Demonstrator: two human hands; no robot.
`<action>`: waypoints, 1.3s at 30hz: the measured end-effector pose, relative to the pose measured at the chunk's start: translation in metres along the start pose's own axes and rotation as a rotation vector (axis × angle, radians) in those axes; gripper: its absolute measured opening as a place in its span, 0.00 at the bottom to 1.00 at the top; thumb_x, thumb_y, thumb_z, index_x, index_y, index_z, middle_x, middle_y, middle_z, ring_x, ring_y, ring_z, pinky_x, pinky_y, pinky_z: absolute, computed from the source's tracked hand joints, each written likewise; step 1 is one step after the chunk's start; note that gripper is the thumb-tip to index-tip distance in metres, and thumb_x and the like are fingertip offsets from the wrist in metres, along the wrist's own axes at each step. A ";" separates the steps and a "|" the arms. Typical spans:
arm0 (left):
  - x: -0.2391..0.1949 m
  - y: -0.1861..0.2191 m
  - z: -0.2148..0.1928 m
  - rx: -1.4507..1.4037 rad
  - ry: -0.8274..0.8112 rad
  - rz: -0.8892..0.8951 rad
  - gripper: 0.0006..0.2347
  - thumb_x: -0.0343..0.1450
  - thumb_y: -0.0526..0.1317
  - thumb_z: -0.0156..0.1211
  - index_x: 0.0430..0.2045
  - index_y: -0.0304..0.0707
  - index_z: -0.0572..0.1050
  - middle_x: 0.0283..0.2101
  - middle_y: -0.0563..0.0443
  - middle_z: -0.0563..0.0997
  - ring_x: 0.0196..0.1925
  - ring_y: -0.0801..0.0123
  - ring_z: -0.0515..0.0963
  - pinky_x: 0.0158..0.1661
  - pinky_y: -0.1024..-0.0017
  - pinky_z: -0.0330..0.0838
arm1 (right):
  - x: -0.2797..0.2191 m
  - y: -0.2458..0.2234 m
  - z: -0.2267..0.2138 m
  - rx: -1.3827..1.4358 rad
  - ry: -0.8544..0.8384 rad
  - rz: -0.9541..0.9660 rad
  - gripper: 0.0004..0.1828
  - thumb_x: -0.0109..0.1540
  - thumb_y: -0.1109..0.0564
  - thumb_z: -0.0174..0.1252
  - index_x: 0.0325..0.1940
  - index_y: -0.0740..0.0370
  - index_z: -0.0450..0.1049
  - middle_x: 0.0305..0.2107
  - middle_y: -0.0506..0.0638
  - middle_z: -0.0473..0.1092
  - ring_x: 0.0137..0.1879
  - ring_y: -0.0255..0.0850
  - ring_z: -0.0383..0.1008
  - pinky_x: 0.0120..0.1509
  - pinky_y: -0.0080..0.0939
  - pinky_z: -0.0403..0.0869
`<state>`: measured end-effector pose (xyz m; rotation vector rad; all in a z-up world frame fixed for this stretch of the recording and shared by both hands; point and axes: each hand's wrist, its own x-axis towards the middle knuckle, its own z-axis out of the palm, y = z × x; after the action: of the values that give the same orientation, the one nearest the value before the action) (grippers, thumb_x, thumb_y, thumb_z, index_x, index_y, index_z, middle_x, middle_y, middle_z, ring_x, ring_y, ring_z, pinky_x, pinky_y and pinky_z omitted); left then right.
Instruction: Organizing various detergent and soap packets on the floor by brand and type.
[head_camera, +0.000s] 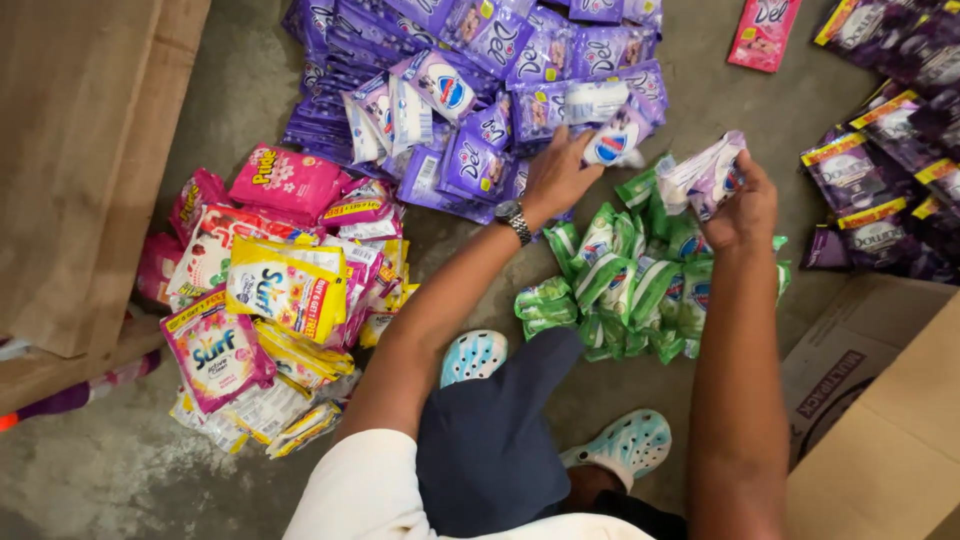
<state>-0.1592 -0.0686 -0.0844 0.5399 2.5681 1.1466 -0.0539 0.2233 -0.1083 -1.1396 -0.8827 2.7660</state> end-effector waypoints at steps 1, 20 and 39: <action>-0.001 0.002 -0.006 0.007 -0.003 -0.005 0.21 0.65 0.46 0.67 0.54 0.47 0.75 0.46 0.37 0.74 0.44 0.44 0.80 0.43 0.53 0.74 | -0.004 -0.001 0.008 0.006 0.000 0.007 0.19 0.66 0.47 0.60 0.55 0.60 0.77 0.51 0.51 0.78 0.60 0.51 0.77 0.71 0.61 0.74; -0.223 -0.105 -0.054 -0.782 -0.268 -0.349 0.20 0.61 0.34 0.64 0.47 0.30 0.77 0.41 0.48 0.84 0.42 0.67 0.82 0.46 0.68 0.76 | -0.131 0.220 0.085 -1.217 -0.388 0.002 0.45 0.57 0.56 0.65 0.73 0.64 0.51 0.59 0.63 0.68 0.61 0.52 0.71 0.61 0.47 0.71; -0.226 -0.030 -0.039 0.236 -0.244 -0.131 0.34 0.66 0.38 0.57 0.70 0.35 0.54 0.68 0.37 0.64 0.67 0.40 0.63 0.56 0.37 0.62 | -0.141 0.229 0.100 -2.453 -0.428 -0.523 0.13 0.61 0.57 0.54 0.45 0.63 0.79 0.48 0.56 0.69 0.55 0.54 0.72 0.44 0.49 0.79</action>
<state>0.0208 -0.2125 -0.0600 0.5178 2.4952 0.6919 0.0264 -0.0502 -0.0773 0.2916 -3.5356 0.2060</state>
